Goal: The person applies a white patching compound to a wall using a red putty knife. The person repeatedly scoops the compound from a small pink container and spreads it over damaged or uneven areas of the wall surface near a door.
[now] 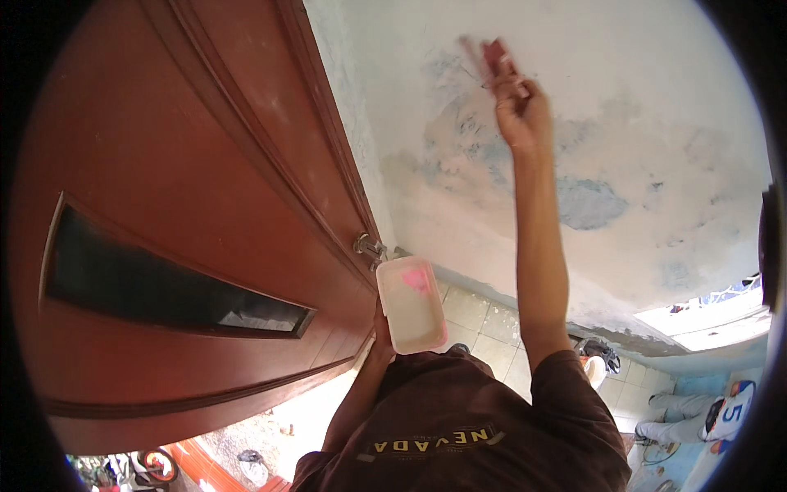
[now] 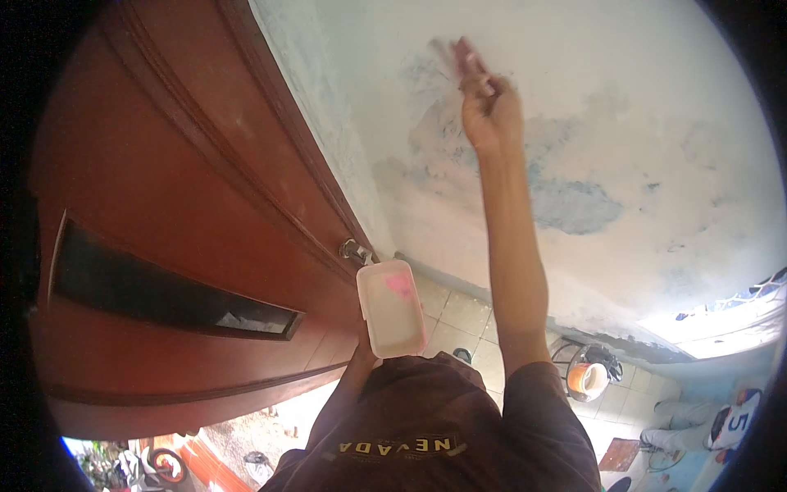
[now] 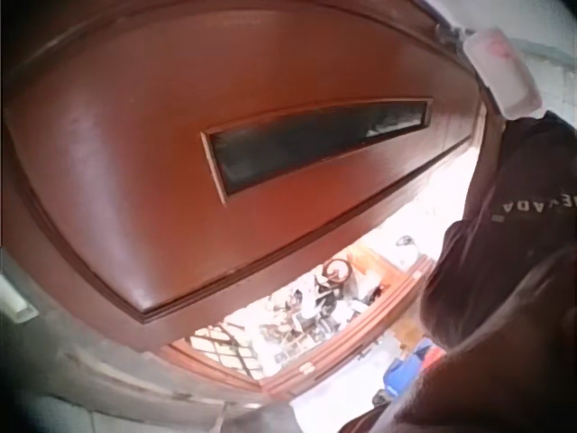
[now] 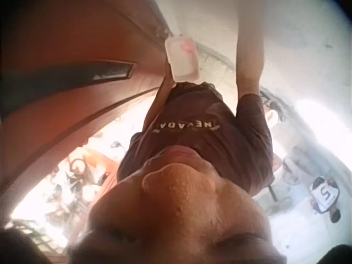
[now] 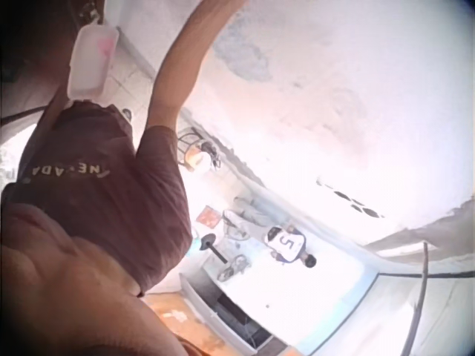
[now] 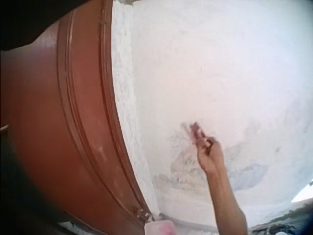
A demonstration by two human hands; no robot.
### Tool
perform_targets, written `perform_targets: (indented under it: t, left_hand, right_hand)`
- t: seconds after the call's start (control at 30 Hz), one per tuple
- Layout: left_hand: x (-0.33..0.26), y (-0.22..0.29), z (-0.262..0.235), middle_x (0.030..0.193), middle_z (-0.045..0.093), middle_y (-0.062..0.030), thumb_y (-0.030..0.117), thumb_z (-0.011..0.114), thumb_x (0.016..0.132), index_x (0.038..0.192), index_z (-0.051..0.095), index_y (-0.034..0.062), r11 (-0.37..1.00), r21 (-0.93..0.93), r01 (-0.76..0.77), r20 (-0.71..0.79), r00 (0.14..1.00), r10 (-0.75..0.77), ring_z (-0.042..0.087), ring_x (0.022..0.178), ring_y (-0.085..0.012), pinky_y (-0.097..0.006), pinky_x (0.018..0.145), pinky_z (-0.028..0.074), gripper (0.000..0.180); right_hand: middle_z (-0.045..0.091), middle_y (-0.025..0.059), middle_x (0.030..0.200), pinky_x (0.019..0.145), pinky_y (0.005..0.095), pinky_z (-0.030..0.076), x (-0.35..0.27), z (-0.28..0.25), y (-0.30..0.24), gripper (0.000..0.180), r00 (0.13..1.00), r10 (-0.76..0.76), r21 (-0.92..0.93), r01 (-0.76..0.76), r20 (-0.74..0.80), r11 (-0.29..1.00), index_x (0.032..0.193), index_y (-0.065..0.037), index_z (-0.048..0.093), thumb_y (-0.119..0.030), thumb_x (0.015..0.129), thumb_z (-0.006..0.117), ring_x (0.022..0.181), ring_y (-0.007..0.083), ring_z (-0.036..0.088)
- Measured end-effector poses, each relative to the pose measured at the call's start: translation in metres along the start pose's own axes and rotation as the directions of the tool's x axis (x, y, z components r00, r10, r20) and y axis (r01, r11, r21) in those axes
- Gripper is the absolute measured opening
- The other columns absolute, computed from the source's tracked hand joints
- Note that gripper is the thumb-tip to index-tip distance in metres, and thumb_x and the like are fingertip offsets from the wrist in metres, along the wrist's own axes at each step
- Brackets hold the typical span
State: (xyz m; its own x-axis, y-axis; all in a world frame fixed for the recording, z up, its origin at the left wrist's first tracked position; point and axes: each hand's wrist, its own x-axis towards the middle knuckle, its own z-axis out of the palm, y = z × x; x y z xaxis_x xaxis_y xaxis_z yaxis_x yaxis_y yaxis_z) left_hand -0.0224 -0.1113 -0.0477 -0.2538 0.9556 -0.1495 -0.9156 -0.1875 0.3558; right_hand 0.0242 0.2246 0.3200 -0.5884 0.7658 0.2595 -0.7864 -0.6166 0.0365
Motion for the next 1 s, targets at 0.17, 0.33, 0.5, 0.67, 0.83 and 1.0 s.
perform_targets:
  t: [0.17,0.33,0.5,0.67,0.83,1.0]
  left_hand:
    - [0.016,-0.009,0.049,0.140,0.058,-0.0155,0.068,0.047,0.098,0.151,0.042,0.0119,0.996,-0.091,-0.026,0.054,0.998,0.031,0.060,0.127,-0.0315,-0.055,0.105,0.052,0.078]
    - [0.025,-0.014,0.093,0.134,0.062,-0.0081,0.068,0.038,0.102,0.145,0.049,0.0159,0.994,-0.017,-0.105,-0.073,0.992,0.104,0.064,0.119,-0.0254,-0.050,0.100,0.056,0.069]
    - [0.041,-0.062,0.085,0.129,0.063,-0.0063,0.066,0.036,0.103,0.143,0.050,0.0134,0.981,0.024,-0.190,0.031,0.981,0.189,0.065,0.116,-0.0235,-0.046,0.098,0.056,0.067]
    - [0.060,-0.123,0.077,0.133,0.061,-0.0069,0.065,0.035,0.104,0.145,0.048,0.0120,0.977,0.074,-0.201,-0.029,0.979,0.204,0.063,0.120,-0.0229,-0.042,0.101,0.054,0.068]
    - [0.059,-0.171,0.120,0.138,0.059,-0.0110,0.064,0.031,0.104,0.147,0.045,0.0100,0.992,0.064,-0.109,-0.058,0.992,0.113,0.061,0.123,-0.0286,-0.049,0.106,0.050,0.070]
    - [0.056,-0.204,0.163,0.139,0.058,-0.0101,0.065,0.028,0.105,0.149,0.045,0.0111,0.983,0.113,-0.147,-0.120,0.980,0.161,0.060,0.124,-0.0269,-0.045,0.107,0.050,0.072]
  right_hand:
    - [0.064,0.0119,0.096,0.052,0.0197,0.040,-0.096,0.022,-0.021,0.027,0.991,-0.032,-0.441,0.088,0.132,0.893,0.120,0.011,0.057,-0.004,0.098,0.050,0.071,0.0112,0.049]
    - [0.059,-0.0012,0.074,0.056,0.0246,0.034,-0.217,-0.051,-0.032,0.012,0.980,-0.003,-0.866,-0.176,-0.200,0.468,0.096,-0.004,0.067,-0.015,0.095,0.067,0.061,0.0057,0.045]
    - [0.056,-0.0025,0.066,0.054,0.0268,0.034,-0.273,-0.075,-0.073,0.015,0.957,-0.154,-0.949,-0.206,-0.247,0.239,0.096,-0.002,0.065,-0.018,0.098,0.066,0.058,0.0048,0.045]
    - [0.059,0.0081,0.067,0.054,0.0343,0.041,-0.310,-0.071,-0.127,0.016,0.987,-0.055,-0.960,-0.159,-0.150,-0.229,0.099,0.001,0.062,-0.014,0.101,0.060,0.058,0.0181,0.055]
    - [0.060,0.0212,0.071,0.057,0.0448,0.045,-0.335,-0.093,-0.150,0.017,0.999,0.051,-0.778,0.047,0.019,-0.626,0.099,0.004,0.058,-0.013,0.100,0.058,0.061,0.0389,0.060]
    - [0.063,0.0278,0.076,0.063,0.0530,0.049,-0.341,-0.110,-0.152,0.016,0.998,-0.003,-0.726,-0.042,-0.055,-0.687,0.099,0.006,0.058,-0.009,0.095,0.058,0.070,0.0493,0.062]
